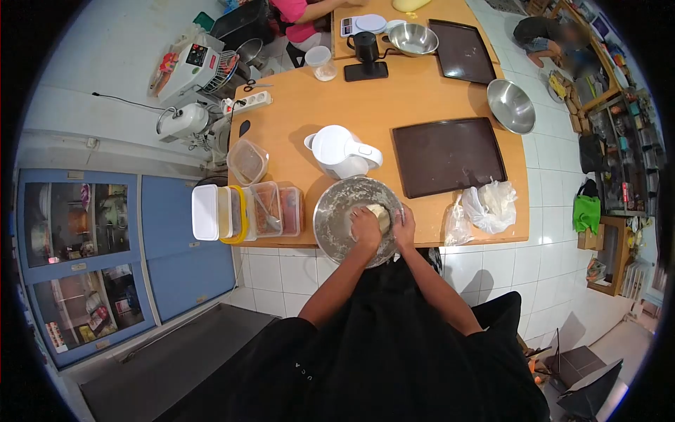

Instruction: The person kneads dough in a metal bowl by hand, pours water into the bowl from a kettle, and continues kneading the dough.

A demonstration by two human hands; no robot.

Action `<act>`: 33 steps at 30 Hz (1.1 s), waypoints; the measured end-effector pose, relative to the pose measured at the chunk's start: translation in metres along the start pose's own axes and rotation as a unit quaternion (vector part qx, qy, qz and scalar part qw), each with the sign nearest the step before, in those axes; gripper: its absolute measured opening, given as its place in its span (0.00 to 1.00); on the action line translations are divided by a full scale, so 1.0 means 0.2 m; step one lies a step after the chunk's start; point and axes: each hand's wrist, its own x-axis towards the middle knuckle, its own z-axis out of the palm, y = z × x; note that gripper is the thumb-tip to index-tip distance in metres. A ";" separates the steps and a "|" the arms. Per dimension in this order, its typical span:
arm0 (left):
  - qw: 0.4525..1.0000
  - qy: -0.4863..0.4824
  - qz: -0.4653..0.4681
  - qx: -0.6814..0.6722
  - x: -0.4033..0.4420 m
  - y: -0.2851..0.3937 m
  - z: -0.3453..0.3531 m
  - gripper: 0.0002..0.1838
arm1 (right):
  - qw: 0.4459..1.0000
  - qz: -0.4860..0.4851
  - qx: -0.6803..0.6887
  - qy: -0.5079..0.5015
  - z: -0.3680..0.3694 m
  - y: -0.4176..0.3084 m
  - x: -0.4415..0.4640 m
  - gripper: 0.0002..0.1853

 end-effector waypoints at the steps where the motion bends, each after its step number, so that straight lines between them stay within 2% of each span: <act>1: 0.999 -0.022 0.001 -0.026 -0.02 0.01 -0.06 0.22 | 0.999 0.028 0.028 -0.006 0.00 0.00 0.00 0.17; 3: 0.996 -0.037 0.006 -0.082 -0.04 0.02 -0.11 0.23 | 0.993 0.082 0.085 -0.017 0.01 -0.02 0.01 0.18; 7: 0.988 -0.011 0.013 -0.155 -0.05 0.01 -0.09 0.29 | 0.987 0.095 0.128 -0.030 0.00 -0.01 0.01 0.17; 10: 0.990 -0.005 0.061 -0.129 -0.01 -0.09 -0.11 0.31 | 0.986 0.097 0.135 -0.025 0.01 0.02 0.02 0.17; 11: 0.994 -0.041 0.050 -0.094 0.00 -0.10 -0.11 0.28 | 0.986 0.097 0.134 -0.023 0.01 0.02 0.01 0.17; 14: 0.985 0.003 0.050 -0.167 0.08 -0.25 0.26 0.26 | 0.987 0.092 0.131 -0.020 0.02 0.01 0.01 0.17; 17: 0.952 -0.117 0.003 -0.283 0.07 -0.24 0.05 0.26 | 0.987 0.083 0.134 -0.017 0.02 0.06 0.02 0.16; 20: 0.950 0.009 0.068 -0.305 0.13 -0.33 0.20 0.24 | 0.988 0.080 0.128 -0.020 0.02 0.06 0.02 0.15; 23: 0.928 -0.026 -0.016 -0.371 0.19 -0.35 0.34 0.22 | 0.992 0.063 0.108 -0.009 0.03 0.04 0.03 0.14; 27: 0.940 -0.014 -0.041 -0.339 0.13 -0.23 0.24 0.20 | 0.995 0.059 0.075 -0.002 0.03 0.04 0.01 0.15; 29: 0.952 -0.013 -0.037 -0.303 0.07 -0.17 0.22 0.19 | 0.991 0.083 0.102 -0.022 0.02 0.03 0.02 0.15; 33: 0.972 0.075 -0.032 -0.219 -0.05 -0.02 0.19 0.14 | 0.988 0.105 0.109 -0.037 0.02 0.05 0.02 0.15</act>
